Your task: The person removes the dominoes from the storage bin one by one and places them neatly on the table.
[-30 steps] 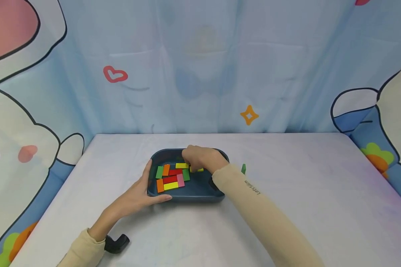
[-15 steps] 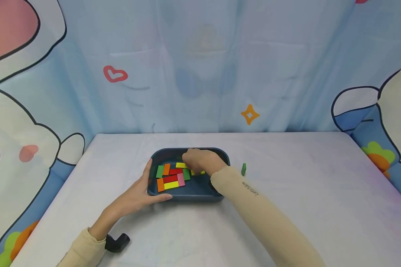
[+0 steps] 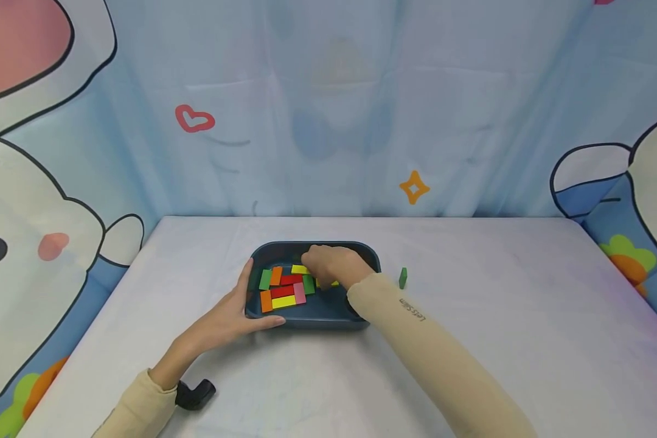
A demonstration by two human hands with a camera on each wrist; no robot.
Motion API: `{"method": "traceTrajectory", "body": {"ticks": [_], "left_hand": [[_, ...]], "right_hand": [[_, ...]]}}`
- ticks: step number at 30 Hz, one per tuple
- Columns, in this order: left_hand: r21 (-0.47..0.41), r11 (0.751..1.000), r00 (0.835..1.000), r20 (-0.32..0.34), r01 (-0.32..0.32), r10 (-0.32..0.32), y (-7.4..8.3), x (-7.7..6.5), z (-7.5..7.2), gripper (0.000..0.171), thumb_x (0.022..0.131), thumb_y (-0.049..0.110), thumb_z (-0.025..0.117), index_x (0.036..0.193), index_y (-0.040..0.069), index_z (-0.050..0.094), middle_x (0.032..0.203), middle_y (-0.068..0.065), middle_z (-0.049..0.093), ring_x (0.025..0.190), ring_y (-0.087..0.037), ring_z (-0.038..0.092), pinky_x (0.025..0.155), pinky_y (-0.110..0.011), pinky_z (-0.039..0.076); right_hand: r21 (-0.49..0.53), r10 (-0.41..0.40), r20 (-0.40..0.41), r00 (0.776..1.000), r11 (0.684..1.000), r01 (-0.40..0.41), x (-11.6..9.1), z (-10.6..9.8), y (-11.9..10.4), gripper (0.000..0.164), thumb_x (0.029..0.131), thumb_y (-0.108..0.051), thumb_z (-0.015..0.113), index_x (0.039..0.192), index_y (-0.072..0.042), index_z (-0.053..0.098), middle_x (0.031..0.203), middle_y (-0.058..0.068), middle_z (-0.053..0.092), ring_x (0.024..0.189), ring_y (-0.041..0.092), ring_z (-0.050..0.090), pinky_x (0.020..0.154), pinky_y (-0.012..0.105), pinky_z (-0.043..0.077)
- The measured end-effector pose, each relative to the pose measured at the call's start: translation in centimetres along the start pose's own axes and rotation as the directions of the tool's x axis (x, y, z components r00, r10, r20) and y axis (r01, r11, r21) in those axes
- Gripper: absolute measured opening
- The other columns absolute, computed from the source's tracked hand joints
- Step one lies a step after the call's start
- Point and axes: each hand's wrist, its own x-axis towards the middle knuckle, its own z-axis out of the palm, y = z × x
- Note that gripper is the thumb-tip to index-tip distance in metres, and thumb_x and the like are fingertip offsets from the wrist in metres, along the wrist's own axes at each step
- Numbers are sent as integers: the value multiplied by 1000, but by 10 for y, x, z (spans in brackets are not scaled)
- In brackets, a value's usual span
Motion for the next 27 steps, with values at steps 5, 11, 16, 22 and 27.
{"method": "traceTrajectory", "body": {"ticks": [5,11,16,22,27], "left_hand": [[-6,1000,1000,0,-1,1,1,0,0,132,84,51,86,168,22,-11,167,-12,32,145,-31,41,118,-58,37],[-6,1000,1000,0,-6,6,1,0,0,132,84,51,86,168,21,-11,167,-14,32,147,-32,40,119,-58,36],[-2,1000,1000,7,-4,4,2,-1,3,133,83,53,86,168,22,-11,167,-14,32,146,-33,41,118,-58,36],[8,1000,1000,-8,19,-19,3,0,3,131,83,54,86,169,23,-9,167,-13,33,145,-33,41,117,-59,39],[27,999,999,-14,42,-41,3,-2,3,131,83,54,85,169,23,-9,167,-15,32,145,-35,42,115,-60,40]], "right_hand": [[-17,-26,9,1000,1000,26,2,-1,2,14,90,-6,81,89,-10,68,83,3,57,77,17,56,68,25,52],[4,-48,-5,999,999,48,-4,-6,5,15,89,-8,83,99,-9,72,87,2,62,82,17,59,76,29,58],[-15,-119,-103,988,993,118,-32,-19,6,21,89,-6,84,105,-5,70,96,4,66,87,19,59,82,32,57],[110,-211,-327,921,960,259,-85,-36,27,21,88,0,81,104,-6,68,94,1,64,89,19,59,83,35,58],[273,-205,-479,853,889,367,-128,-38,64,22,90,6,76,107,-6,69,101,3,66,95,19,66,89,40,60]]}}
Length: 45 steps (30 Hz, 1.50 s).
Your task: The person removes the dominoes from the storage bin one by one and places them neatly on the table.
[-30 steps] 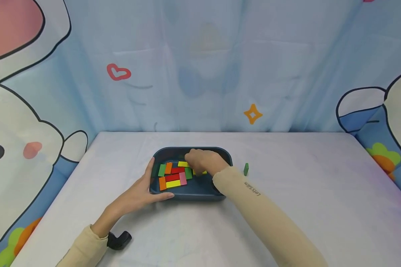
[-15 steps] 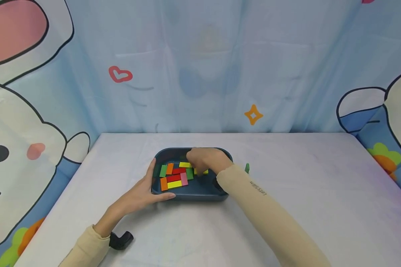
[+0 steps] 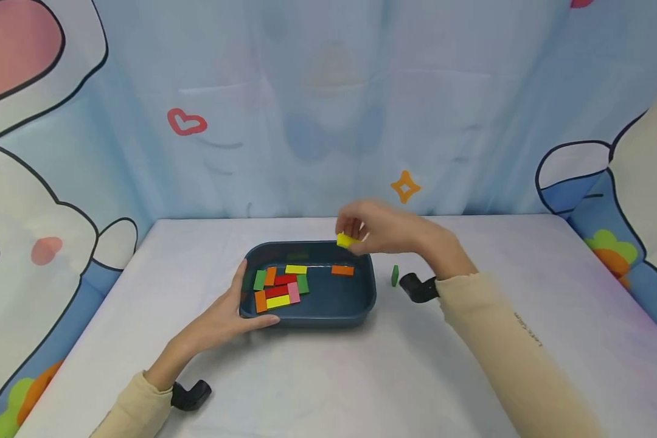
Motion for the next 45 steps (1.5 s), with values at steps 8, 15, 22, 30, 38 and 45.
{"method": "traceTrajectory", "body": {"ticks": [8,15,22,30,38,45], "left_hand": [[5,1000,1000,6,3,-3,2,-1,0,132,82,57,85,169,24,-10,168,-15,30,146,-36,40,116,-62,38],[-4,1000,1000,5,7,-7,2,-2,2,131,83,54,85,169,23,-9,167,-16,31,145,-36,41,114,-62,40],[0,1000,1000,9,15,-15,0,-1,2,131,83,57,84,169,24,-10,168,-16,30,146,-37,40,115,-63,39],[8,1000,1000,2,19,-19,0,0,2,131,83,56,85,169,24,-9,168,-17,30,146,-37,40,114,-63,40],[2,1000,1000,7,12,-12,0,0,2,131,83,55,85,169,24,-10,168,-16,30,146,-36,40,115,-61,40],[2,1000,1000,4,18,-18,1,-1,1,131,83,56,85,169,24,-9,169,-16,28,147,-36,39,115,-62,39]], "right_hand": [[225,70,-250,966,974,-12,-63,-12,63,24,90,3,80,110,-1,68,106,10,66,94,15,66,87,21,58],[350,249,-224,942,923,-161,-93,16,120,26,91,-4,81,112,1,66,106,9,68,97,13,66,82,22,59],[391,301,-162,940,894,-219,-96,39,136,27,90,-7,82,110,-1,65,105,12,67,96,16,66,84,24,57],[451,297,-95,950,864,-225,-85,51,137,24,88,1,79,106,2,63,106,15,65,97,18,67,85,26,60],[408,294,-72,953,881,-241,-84,59,142,23,89,-4,82,103,0,64,102,12,66,94,17,65,79,28,55],[410,298,-85,951,880,-239,-83,60,143,22,88,-2,81,103,-1,64,103,12,66,94,16,65,80,26,56]]}}
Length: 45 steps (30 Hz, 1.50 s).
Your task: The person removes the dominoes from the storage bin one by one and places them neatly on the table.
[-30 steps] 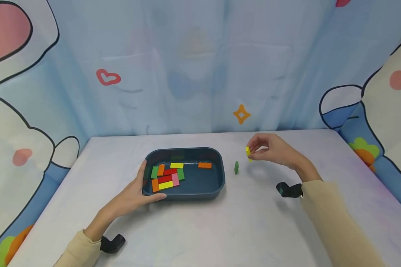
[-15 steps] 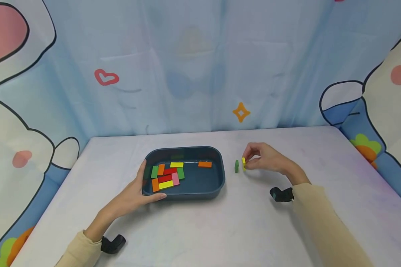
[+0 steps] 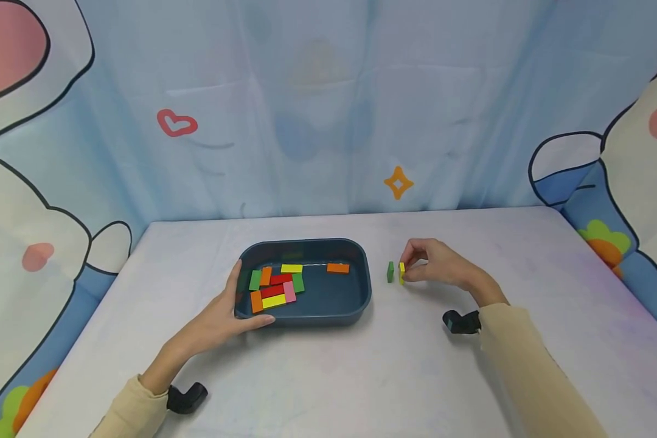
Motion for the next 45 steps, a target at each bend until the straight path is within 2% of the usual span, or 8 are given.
{"method": "traceTrajectory", "body": {"ticks": [8,22,30,35,40,45], "left_hand": [[11,1000,1000,-1,-2,2,0,0,0,132,82,57,85,169,25,-9,170,-16,26,148,-37,38,115,-63,38],[6,1000,1000,7,-6,6,-1,0,0,132,83,57,85,168,25,-11,172,-15,23,150,-36,36,118,-62,36],[15,1000,1000,5,-10,10,0,-1,0,133,83,57,84,168,24,-11,172,-15,23,150,-37,36,117,-61,37],[10,1000,1000,6,-16,16,-1,-1,-1,133,83,57,84,168,25,-12,172,-15,22,150,-36,36,117,-61,37],[-2,1000,1000,2,-22,22,0,-1,-1,132,83,56,84,168,25,-11,170,-14,27,148,-34,38,116,-59,40],[-8,1000,1000,5,-30,30,-1,-1,-1,132,83,57,84,168,24,-11,169,-14,28,147,-34,39,115,-59,40]], "right_hand": [[-5,-23,-9,1000,1000,23,0,1,1,22,88,-1,80,103,1,63,102,12,65,93,15,64,78,25,56],[-18,18,0,1000,1000,-18,0,0,-1,28,86,0,81,108,1,63,105,11,64,98,19,61,81,24,57],[-61,7,3,1000,998,-7,2,0,-2,31,85,2,81,111,2,63,106,11,63,97,20,61,84,21,57],[-106,-7,10,1000,994,8,-2,-9,-3,37,85,2,83,116,2,63,104,11,65,96,21,64,85,22,58],[-177,-17,-6,1000,984,15,-9,-25,-14,43,84,3,84,121,3,62,105,11,66,97,23,66,87,25,59],[-298,-66,-25,997,953,56,-12,-36,-44,40,83,5,85,118,0,65,104,8,66,96,23,68,89,35,61]]}}
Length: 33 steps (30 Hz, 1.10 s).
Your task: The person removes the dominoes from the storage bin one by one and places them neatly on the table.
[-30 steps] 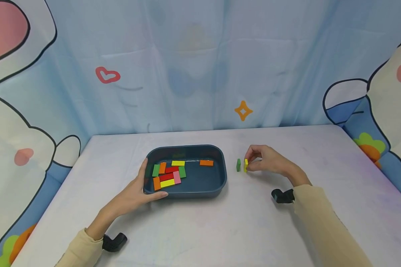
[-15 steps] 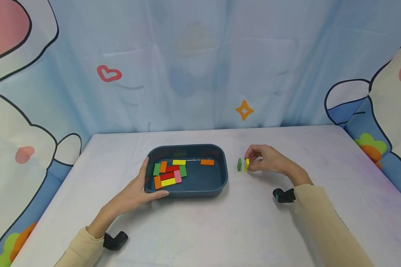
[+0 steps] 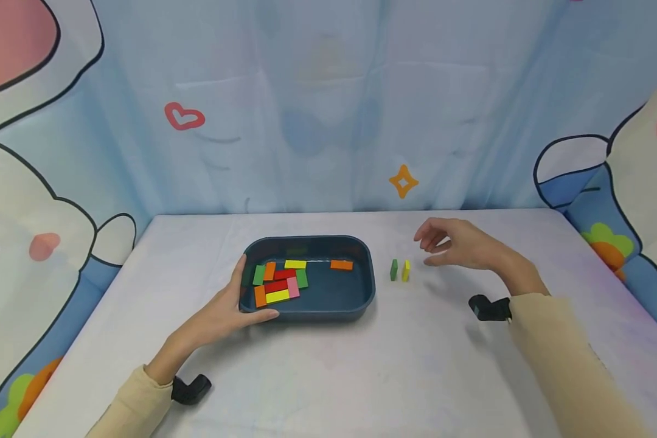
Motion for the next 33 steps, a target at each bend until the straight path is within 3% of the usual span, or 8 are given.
{"method": "traceTrajectory", "body": {"ticks": [8,14,21,26,30,33], "left_hand": [[8,1000,1000,-5,14,-13,-4,-1,-2,134,82,57,85,168,23,-11,170,-16,27,148,-36,38,117,-61,38],[-8,1000,1000,-5,0,0,-6,0,-1,134,82,56,86,169,23,-10,169,-14,29,148,-34,39,118,-59,37],[-40,999,1000,1,-15,15,-7,2,3,132,83,52,86,169,22,-10,166,-13,33,146,-32,41,118,-58,37],[-41,998,999,7,-37,37,-6,3,3,133,83,51,87,168,21,-11,165,-12,35,145,-31,42,118,-57,37],[-42,998,999,7,-47,47,-5,4,2,132,84,51,86,168,21,-10,161,-11,40,143,-30,44,116,-55,41],[-36,998,999,-2,-43,43,-4,4,1,131,84,51,86,169,22,-9,160,-10,41,141,-29,45,116,-55,42]], "right_hand": [[-106,-197,12,980,975,197,34,-3,-78,30,88,2,81,113,-7,68,107,2,68,101,20,68,92,40,60],[-90,-269,132,954,955,281,71,22,-128,25,92,0,78,115,-6,69,112,5,69,107,26,69,96,47,59],[-154,-291,280,915,927,342,104,56,-157,24,92,-3,79,114,-6,72,112,8,69,103,27,67,95,43,58],[-199,-210,425,881,927,317,120,84,-164,22,93,-2,78,115,-3,75,112,9,70,96,21,64,91,34,58],[-254,-41,503,863,948,193,129,100,-165,24,96,-8,77,118,-2,74,114,9,73,96,19,65,90,33,59],[-321,89,499,862,943,89,136,108,-166,25,96,-14,77,118,-3,73,112,6,72,99,19,66,91,35,59]]}}
